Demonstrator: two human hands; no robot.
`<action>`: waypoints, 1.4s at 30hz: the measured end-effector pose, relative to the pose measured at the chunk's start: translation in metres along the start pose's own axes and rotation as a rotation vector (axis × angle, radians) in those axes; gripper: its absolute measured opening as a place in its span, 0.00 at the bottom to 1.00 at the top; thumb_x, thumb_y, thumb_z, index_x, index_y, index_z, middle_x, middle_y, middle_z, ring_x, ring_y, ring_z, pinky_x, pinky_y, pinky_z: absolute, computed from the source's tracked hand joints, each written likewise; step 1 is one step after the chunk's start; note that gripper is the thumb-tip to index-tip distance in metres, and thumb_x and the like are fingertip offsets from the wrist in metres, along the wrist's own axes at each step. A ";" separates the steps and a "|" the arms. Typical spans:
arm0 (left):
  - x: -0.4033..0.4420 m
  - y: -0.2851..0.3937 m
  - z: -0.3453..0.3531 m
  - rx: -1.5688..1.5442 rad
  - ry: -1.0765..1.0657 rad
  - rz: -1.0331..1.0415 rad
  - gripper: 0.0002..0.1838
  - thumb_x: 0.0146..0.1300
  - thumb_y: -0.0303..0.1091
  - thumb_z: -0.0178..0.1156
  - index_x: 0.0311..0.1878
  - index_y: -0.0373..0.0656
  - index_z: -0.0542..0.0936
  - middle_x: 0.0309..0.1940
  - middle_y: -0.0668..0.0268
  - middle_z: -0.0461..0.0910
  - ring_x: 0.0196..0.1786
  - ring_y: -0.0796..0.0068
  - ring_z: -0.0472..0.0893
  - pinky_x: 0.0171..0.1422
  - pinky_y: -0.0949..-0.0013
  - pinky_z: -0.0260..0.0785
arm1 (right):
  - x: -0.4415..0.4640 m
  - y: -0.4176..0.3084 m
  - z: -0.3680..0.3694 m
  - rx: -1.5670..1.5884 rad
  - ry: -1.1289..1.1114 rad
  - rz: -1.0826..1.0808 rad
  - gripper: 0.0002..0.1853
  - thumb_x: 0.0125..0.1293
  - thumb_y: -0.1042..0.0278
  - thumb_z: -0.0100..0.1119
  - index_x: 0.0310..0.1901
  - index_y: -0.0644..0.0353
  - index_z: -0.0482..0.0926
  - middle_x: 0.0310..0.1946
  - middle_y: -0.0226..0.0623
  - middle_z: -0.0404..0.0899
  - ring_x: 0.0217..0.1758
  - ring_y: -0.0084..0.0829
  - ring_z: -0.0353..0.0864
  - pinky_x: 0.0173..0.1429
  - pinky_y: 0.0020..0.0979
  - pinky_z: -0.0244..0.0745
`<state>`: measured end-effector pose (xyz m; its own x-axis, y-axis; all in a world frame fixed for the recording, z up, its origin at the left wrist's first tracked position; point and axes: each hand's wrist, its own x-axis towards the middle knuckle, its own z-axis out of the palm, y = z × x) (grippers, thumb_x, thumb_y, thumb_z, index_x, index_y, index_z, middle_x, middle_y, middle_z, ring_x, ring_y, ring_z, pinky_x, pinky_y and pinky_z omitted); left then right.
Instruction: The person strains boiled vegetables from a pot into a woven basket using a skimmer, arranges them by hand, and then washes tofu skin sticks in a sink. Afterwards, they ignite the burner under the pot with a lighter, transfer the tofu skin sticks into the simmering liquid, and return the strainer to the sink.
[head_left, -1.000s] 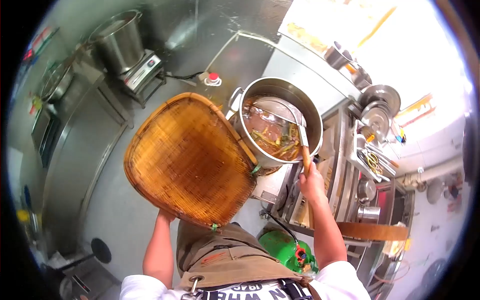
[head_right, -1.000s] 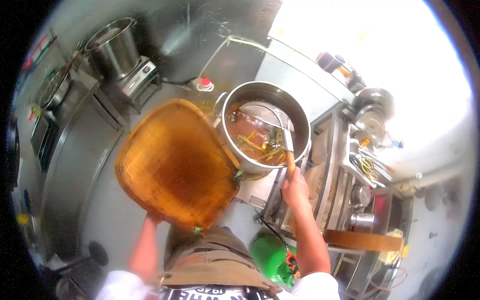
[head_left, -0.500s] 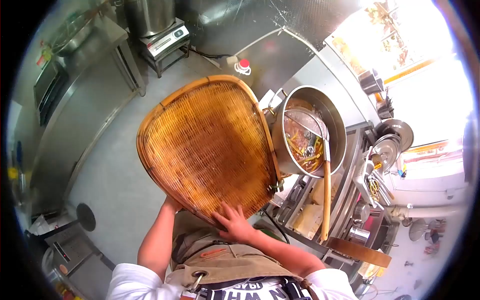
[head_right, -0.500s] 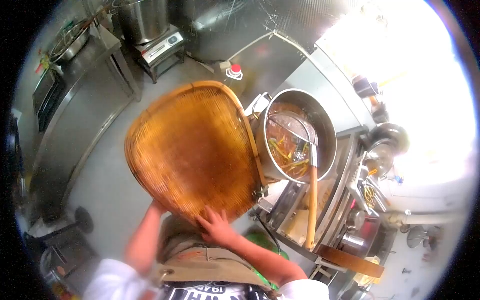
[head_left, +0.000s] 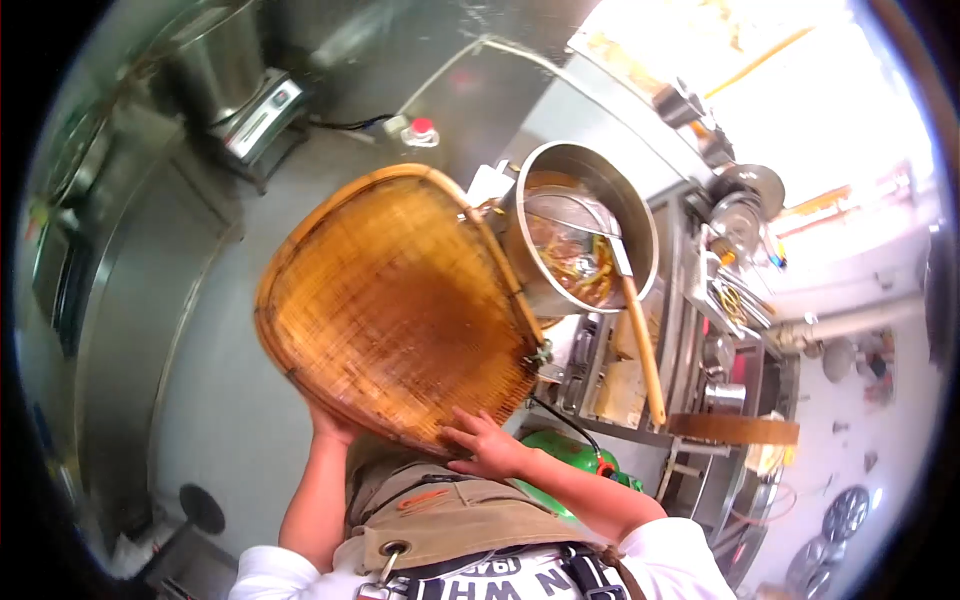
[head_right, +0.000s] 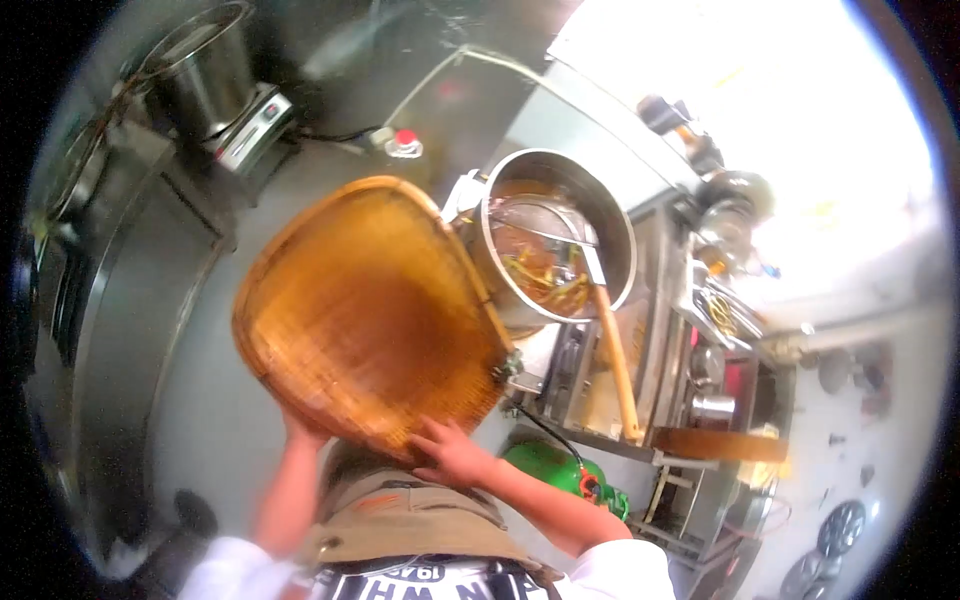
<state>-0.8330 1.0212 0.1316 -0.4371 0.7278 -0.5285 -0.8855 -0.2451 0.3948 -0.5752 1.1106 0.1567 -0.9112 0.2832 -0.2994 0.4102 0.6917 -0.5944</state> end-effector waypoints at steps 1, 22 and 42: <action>0.006 -0.001 -0.008 -0.116 -0.047 -0.059 0.39 0.62 0.69 0.38 0.66 0.48 0.61 0.63 0.65 0.65 0.62 0.60 0.66 0.65 0.55 0.62 | -0.006 0.000 0.000 -0.021 0.026 -0.006 0.32 0.55 0.53 0.62 0.59 0.61 0.70 0.62 0.62 0.59 0.64 0.56 0.62 0.66 0.54 0.56; 0.020 -0.030 -0.027 0.159 -0.028 0.215 0.39 0.65 0.68 0.34 0.68 0.47 0.58 0.63 0.63 0.64 0.62 0.63 0.67 0.63 0.59 0.65 | -0.103 0.084 -0.247 0.046 0.344 0.885 0.16 0.59 0.70 0.54 0.46 0.67 0.65 0.39 0.58 0.76 0.45 0.56 0.76 0.48 0.45 0.71; 0.020 -0.016 -0.084 0.000 -0.032 -0.018 0.45 0.48 0.65 0.59 0.64 0.44 0.63 0.61 0.63 0.67 0.61 0.58 0.66 0.63 0.55 0.62 | -0.095 0.152 -0.240 0.063 0.393 1.037 0.07 0.60 0.73 0.51 0.32 0.68 0.67 0.23 0.48 0.74 0.25 0.46 0.77 0.28 0.46 0.73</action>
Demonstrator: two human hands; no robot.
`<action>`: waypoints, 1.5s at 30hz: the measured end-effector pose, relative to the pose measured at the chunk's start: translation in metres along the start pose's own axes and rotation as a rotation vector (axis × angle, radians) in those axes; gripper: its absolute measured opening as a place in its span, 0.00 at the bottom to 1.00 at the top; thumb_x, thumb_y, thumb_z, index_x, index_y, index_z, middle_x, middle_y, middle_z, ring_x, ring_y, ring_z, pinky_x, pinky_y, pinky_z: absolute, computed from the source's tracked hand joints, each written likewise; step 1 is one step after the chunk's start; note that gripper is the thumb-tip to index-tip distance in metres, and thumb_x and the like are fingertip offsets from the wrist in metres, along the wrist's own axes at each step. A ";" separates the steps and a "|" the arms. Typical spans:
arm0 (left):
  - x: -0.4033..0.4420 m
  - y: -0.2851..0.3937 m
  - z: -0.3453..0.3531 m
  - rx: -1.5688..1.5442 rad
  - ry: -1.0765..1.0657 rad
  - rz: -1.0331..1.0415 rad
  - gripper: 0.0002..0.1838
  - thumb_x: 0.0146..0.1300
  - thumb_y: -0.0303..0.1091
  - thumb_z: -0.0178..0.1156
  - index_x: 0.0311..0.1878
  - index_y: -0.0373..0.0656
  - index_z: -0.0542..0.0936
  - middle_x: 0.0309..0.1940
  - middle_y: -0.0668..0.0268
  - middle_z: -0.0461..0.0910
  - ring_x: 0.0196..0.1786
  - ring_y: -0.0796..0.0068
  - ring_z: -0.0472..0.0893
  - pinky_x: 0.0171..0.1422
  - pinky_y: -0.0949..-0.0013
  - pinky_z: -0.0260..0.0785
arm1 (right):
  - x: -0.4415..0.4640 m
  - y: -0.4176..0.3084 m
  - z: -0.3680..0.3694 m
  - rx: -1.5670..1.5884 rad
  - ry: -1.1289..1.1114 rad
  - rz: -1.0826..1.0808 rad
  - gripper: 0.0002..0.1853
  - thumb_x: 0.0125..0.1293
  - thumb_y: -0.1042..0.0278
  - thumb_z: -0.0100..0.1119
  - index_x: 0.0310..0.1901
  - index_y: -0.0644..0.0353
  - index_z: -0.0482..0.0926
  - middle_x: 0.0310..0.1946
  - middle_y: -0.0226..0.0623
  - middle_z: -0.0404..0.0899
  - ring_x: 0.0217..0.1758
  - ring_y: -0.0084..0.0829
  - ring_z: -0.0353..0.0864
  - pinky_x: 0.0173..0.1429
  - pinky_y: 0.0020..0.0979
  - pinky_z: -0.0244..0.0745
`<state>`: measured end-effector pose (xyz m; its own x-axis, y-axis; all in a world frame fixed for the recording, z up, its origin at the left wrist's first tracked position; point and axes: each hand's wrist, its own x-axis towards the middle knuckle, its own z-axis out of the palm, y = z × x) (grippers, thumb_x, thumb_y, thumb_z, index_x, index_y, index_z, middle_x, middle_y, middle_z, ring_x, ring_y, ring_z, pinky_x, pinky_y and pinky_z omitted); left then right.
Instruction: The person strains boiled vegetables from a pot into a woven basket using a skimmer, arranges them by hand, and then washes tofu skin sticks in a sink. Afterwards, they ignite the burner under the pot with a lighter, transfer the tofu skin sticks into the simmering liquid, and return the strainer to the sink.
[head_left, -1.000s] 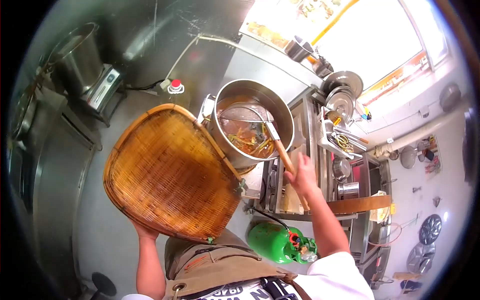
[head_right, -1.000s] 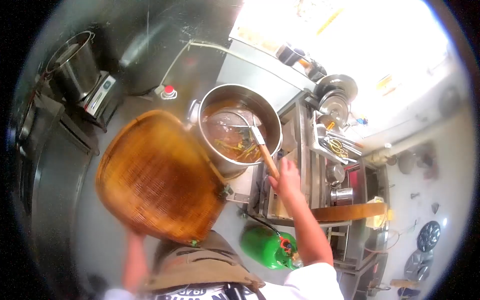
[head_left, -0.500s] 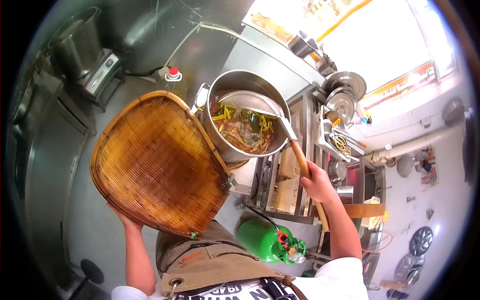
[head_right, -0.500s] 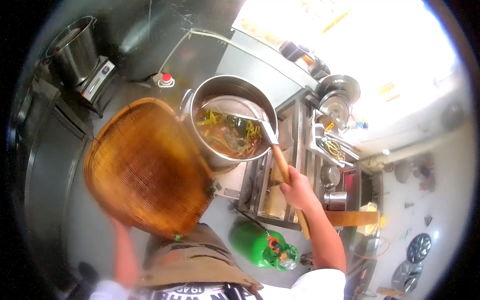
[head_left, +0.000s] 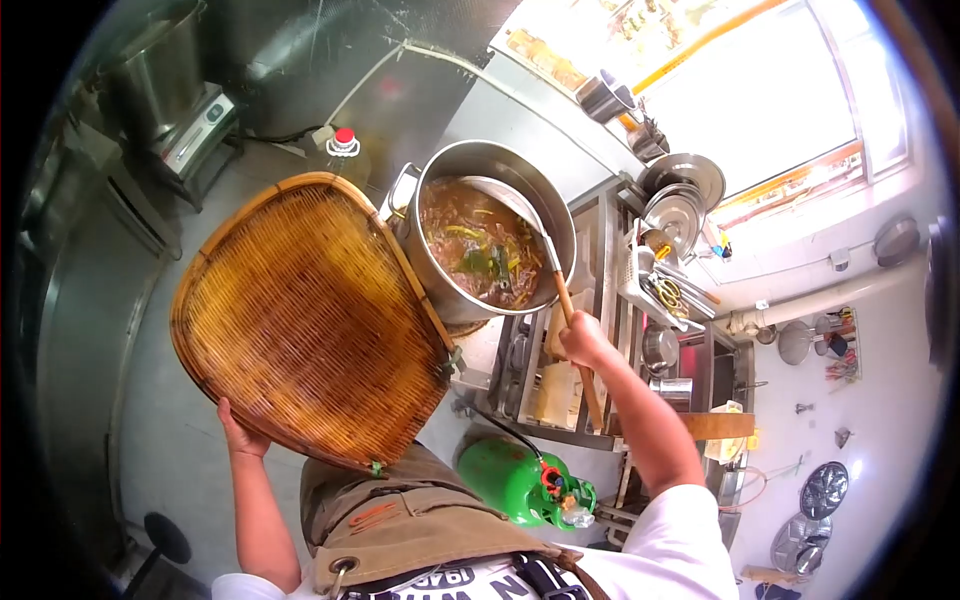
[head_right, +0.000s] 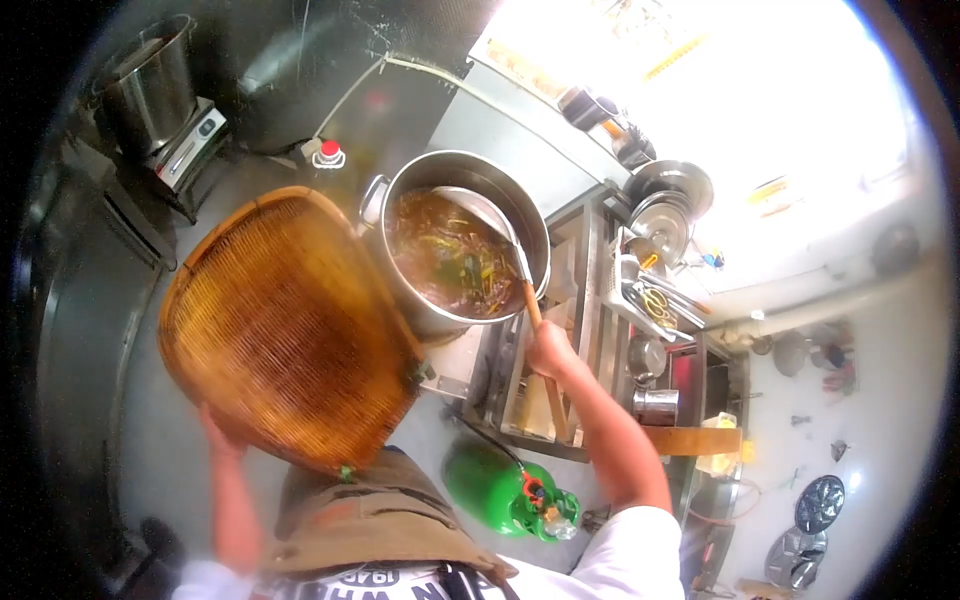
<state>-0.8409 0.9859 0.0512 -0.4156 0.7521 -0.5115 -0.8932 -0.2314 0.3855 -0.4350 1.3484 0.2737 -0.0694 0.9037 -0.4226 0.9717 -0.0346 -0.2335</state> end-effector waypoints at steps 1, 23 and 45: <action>-0.003 0.001 0.003 0.014 0.024 0.006 0.45 0.48 0.65 0.60 0.64 0.44 0.64 0.61 0.63 0.67 0.61 0.58 0.66 0.63 0.55 0.62 | -0.010 -0.017 -0.015 0.145 -0.156 0.136 0.07 0.61 0.72 0.52 0.31 0.67 0.67 0.21 0.44 0.73 0.22 0.41 0.77 0.24 0.44 0.73; 0.005 0.012 0.006 0.023 0.061 -0.052 0.45 0.48 0.66 0.60 0.63 0.45 0.65 0.60 0.63 0.69 0.60 0.59 0.69 0.63 0.54 0.63 | -0.056 0.002 -0.060 -0.035 0.154 -0.083 0.08 0.60 0.74 0.49 0.35 0.71 0.69 0.22 0.40 0.72 0.20 0.33 0.76 0.24 0.37 0.76; 0.003 0.011 0.011 0.037 0.029 -0.033 0.42 0.41 0.54 0.68 0.59 0.43 0.68 0.55 0.62 0.73 0.55 0.57 0.74 0.59 0.54 0.69 | 0.012 -0.038 -0.011 1.314 -1.126 0.632 0.08 0.65 0.65 0.53 0.32 0.59 0.69 0.18 0.21 0.62 0.18 0.15 0.63 0.21 0.17 0.61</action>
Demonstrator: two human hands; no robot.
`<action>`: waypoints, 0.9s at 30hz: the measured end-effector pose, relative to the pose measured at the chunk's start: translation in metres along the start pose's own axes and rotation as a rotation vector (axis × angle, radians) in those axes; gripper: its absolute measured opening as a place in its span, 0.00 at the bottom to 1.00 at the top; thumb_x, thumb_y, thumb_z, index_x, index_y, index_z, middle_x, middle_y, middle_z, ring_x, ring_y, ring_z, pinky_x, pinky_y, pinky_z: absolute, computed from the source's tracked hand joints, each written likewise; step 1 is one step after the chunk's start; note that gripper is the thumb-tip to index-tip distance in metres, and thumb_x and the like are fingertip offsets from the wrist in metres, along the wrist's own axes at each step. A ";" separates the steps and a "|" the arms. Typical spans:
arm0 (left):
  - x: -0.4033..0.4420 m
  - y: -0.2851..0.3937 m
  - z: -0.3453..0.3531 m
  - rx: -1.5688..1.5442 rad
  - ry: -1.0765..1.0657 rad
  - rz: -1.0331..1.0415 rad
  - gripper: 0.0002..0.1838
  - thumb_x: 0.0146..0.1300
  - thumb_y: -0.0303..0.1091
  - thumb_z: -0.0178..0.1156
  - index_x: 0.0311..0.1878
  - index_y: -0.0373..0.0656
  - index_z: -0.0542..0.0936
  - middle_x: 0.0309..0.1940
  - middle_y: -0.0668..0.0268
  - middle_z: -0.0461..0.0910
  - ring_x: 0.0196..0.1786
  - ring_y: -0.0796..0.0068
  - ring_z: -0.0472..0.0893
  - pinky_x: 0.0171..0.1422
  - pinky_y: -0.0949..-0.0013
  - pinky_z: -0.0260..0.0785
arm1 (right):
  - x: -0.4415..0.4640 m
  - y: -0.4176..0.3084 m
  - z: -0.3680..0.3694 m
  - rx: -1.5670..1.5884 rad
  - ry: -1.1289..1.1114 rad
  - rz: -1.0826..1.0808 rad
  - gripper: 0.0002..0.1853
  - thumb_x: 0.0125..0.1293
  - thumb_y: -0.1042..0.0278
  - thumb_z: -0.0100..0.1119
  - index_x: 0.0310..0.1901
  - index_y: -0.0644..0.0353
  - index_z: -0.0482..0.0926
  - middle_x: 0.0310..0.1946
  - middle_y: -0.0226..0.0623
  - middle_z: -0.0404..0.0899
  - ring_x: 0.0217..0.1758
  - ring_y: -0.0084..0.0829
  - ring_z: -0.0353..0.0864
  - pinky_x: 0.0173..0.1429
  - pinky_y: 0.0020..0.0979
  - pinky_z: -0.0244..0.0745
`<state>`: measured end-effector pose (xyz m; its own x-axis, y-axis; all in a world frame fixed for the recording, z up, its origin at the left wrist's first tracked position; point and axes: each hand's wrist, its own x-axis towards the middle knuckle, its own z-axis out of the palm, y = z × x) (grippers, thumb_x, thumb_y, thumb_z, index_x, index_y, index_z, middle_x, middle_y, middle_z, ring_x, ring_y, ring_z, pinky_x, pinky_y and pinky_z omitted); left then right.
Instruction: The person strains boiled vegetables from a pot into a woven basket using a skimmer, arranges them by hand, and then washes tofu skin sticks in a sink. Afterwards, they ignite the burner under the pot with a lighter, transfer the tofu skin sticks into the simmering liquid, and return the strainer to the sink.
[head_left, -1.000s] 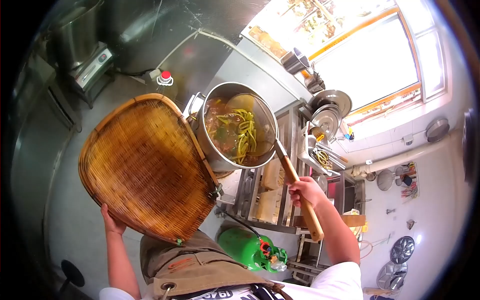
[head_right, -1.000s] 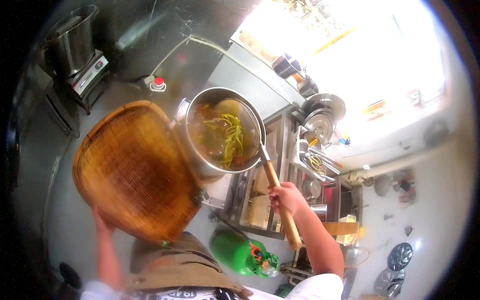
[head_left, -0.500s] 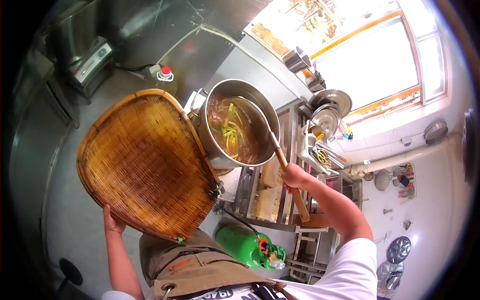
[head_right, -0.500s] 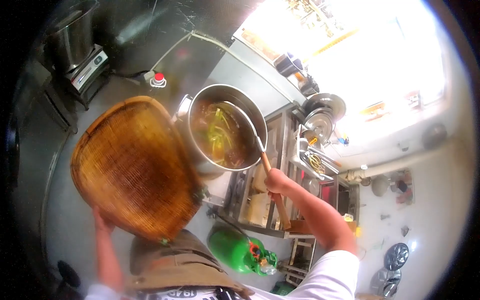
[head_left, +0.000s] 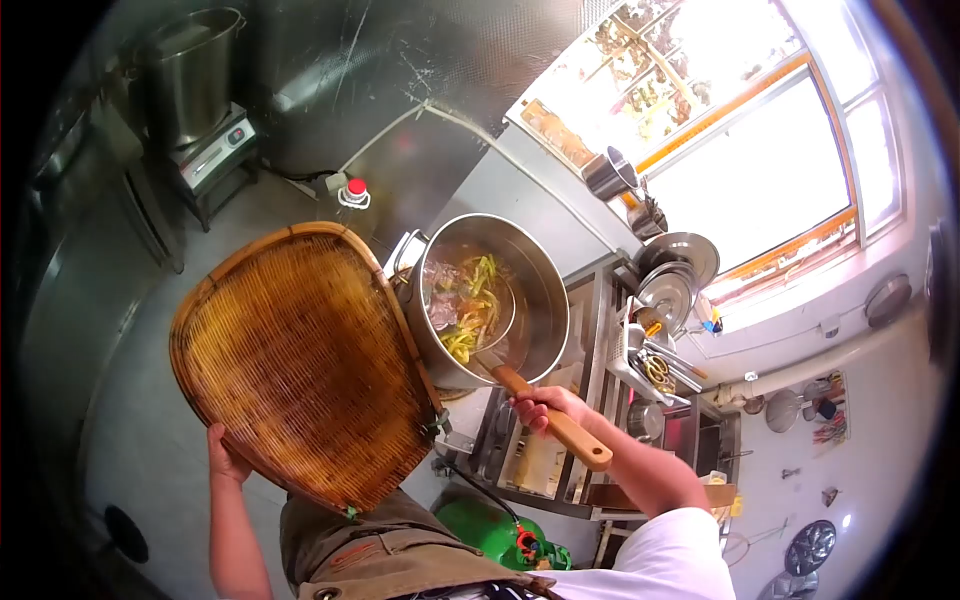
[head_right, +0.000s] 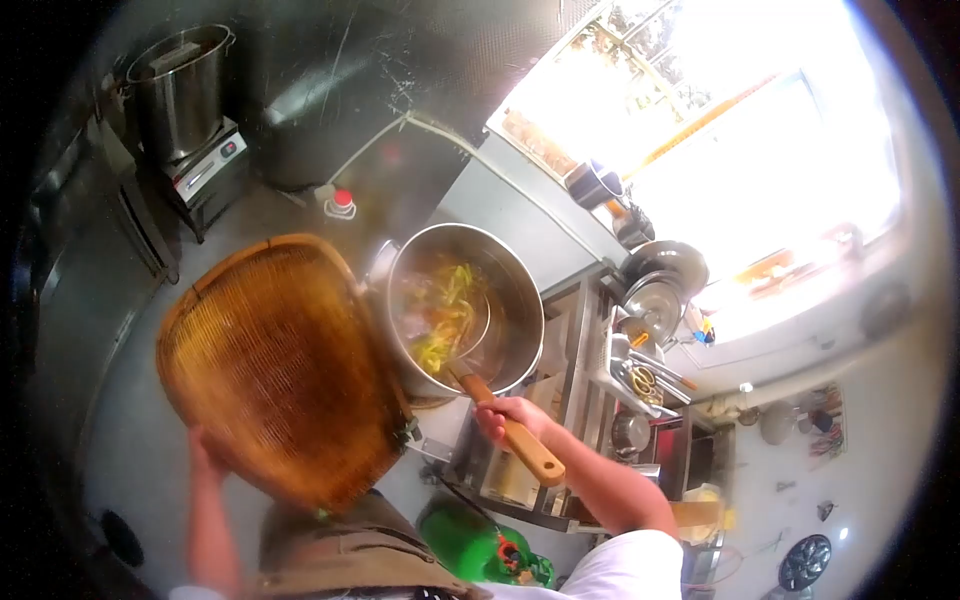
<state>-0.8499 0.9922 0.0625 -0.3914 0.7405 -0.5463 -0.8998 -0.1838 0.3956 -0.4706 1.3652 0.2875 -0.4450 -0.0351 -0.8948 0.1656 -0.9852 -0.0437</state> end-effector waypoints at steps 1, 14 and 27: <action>0.001 0.000 0.001 -0.002 -0.003 -0.001 0.42 0.41 0.54 0.67 0.59 0.43 0.69 0.55 0.62 0.73 0.55 0.57 0.74 0.58 0.54 0.69 | -0.002 0.005 -0.004 0.012 -0.035 -0.026 0.08 0.65 0.66 0.52 0.32 0.59 0.69 0.19 0.21 0.63 0.18 0.15 0.63 0.21 0.17 0.61; 0.002 0.000 0.002 -0.003 0.168 0.028 0.33 0.42 0.44 0.59 0.55 0.41 0.71 0.50 0.61 0.76 0.52 0.55 0.74 0.57 0.55 0.68 | -0.055 0.078 -0.004 0.234 -0.124 -0.282 0.08 0.65 0.71 0.50 0.42 0.66 0.69 0.23 0.26 0.66 0.20 0.18 0.66 0.24 0.23 0.66; 0.003 0.020 0.020 0.094 0.142 0.026 0.29 0.43 0.36 0.61 0.52 0.40 0.72 0.46 0.61 0.78 0.49 0.57 0.76 0.56 0.54 0.69 | -0.010 0.134 0.004 0.591 -0.589 -0.401 0.13 0.67 0.70 0.46 0.48 0.70 0.66 0.25 0.28 0.66 0.20 0.20 0.67 0.22 0.24 0.70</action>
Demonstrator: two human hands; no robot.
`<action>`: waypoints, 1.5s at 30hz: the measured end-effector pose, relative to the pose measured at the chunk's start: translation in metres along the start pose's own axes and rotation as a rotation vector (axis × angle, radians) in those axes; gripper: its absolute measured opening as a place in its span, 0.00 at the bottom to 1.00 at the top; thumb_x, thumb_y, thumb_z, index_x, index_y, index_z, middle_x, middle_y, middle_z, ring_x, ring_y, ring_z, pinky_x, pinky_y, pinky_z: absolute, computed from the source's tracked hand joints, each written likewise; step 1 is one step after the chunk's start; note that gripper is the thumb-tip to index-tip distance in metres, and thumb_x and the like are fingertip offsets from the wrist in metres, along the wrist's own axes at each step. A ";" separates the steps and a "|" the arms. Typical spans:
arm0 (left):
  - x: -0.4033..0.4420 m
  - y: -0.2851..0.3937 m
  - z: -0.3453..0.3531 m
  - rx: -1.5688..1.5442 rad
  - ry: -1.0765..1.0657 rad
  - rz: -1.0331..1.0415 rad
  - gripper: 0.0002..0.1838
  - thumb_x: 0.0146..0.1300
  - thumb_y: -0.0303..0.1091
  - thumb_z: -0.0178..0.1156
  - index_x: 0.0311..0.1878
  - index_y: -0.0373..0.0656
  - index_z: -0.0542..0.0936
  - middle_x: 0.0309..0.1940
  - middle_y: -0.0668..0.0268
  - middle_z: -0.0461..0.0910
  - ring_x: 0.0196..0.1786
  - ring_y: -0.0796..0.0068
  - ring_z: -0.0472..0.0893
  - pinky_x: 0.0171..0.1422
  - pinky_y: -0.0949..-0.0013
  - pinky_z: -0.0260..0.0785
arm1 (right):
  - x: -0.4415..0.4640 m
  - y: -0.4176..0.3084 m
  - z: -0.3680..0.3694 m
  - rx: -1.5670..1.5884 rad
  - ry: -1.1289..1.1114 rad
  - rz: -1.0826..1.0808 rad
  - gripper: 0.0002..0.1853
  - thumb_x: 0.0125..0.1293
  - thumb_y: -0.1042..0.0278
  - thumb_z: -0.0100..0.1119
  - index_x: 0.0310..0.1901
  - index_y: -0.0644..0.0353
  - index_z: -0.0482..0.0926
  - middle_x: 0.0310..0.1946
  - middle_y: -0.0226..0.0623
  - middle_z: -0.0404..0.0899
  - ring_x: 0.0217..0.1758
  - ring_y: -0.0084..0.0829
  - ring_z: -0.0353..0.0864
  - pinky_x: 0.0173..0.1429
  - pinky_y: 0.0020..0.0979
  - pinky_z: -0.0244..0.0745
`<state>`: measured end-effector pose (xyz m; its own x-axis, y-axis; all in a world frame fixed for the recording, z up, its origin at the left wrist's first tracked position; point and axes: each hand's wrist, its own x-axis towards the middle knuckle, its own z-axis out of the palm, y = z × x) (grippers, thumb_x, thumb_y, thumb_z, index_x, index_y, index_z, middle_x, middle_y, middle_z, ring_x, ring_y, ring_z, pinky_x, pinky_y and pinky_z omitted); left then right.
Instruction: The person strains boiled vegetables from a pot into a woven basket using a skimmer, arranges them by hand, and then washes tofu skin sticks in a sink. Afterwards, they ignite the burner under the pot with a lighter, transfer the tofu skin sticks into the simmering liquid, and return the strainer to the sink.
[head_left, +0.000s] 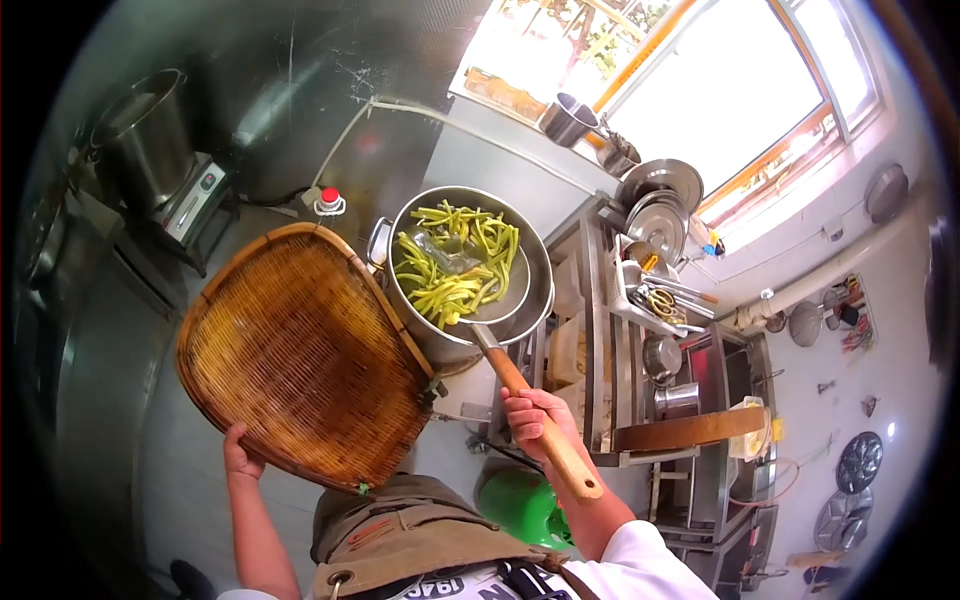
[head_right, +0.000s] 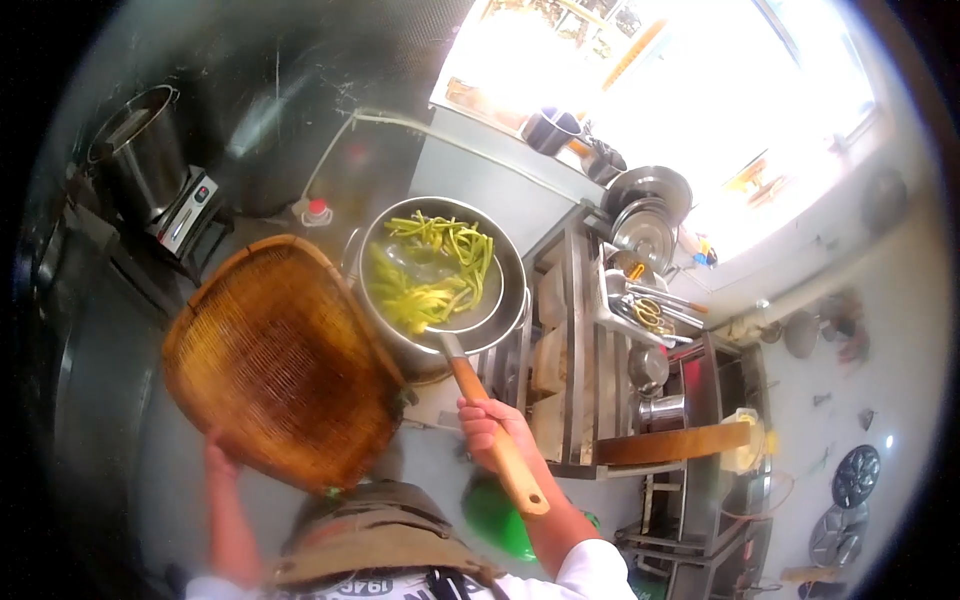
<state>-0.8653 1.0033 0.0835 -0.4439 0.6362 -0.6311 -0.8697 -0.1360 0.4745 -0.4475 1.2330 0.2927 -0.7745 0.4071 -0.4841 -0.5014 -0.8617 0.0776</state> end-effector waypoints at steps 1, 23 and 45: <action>0.002 0.001 -0.003 0.027 -0.014 0.000 0.28 0.43 0.36 0.61 0.52 0.40 0.73 0.46 0.61 0.78 0.49 0.57 0.76 0.56 0.54 0.69 | 0.000 0.003 -0.003 0.011 -0.027 -0.002 0.14 0.67 0.70 0.45 0.49 0.69 0.65 0.25 0.28 0.66 0.20 0.19 0.66 0.21 0.24 0.69; -0.015 0.004 0.026 0.112 -0.107 0.042 0.27 0.40 0.36 0.56 0.49 0.41 0.73 0.46 0.62 0.77 0.50 0.57 0.74 0.58 0.55 0.67 | -0.016 0.012 -0.032 -0.033 -0.179 0.003 0.09 0.66 0.71 0.48 0.46 0.63 0.69 0.25 0.25 0.65 0.19 0.16 0.62 0.21 0.21 0.62; 0.003 -0.005 -0.002 0.077 -0.093 -0.003 0.27 0.38 0.36 0.57 0.48 0.41 0.74 0.45 0.61 0.78 0.50 0.56 0.76 0.58 0.50 0.68 | -0.016 0.004 -0.065 -0.124 -0.207 -0.009 0.11 0.68 0.68 0.46 0.47 0.65 0.66 0.23 0.26 0.63 0.17 0.16 0.63 0.17 0.22 0.63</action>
<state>-0.8628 1.0045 0.0785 -0.4159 0.7046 -0.5750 -0.8504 -0.0771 0.5205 -0.4114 1.2035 0.2441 -0.8392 0.4571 -0.2944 -0.4673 -0.8832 -0.0395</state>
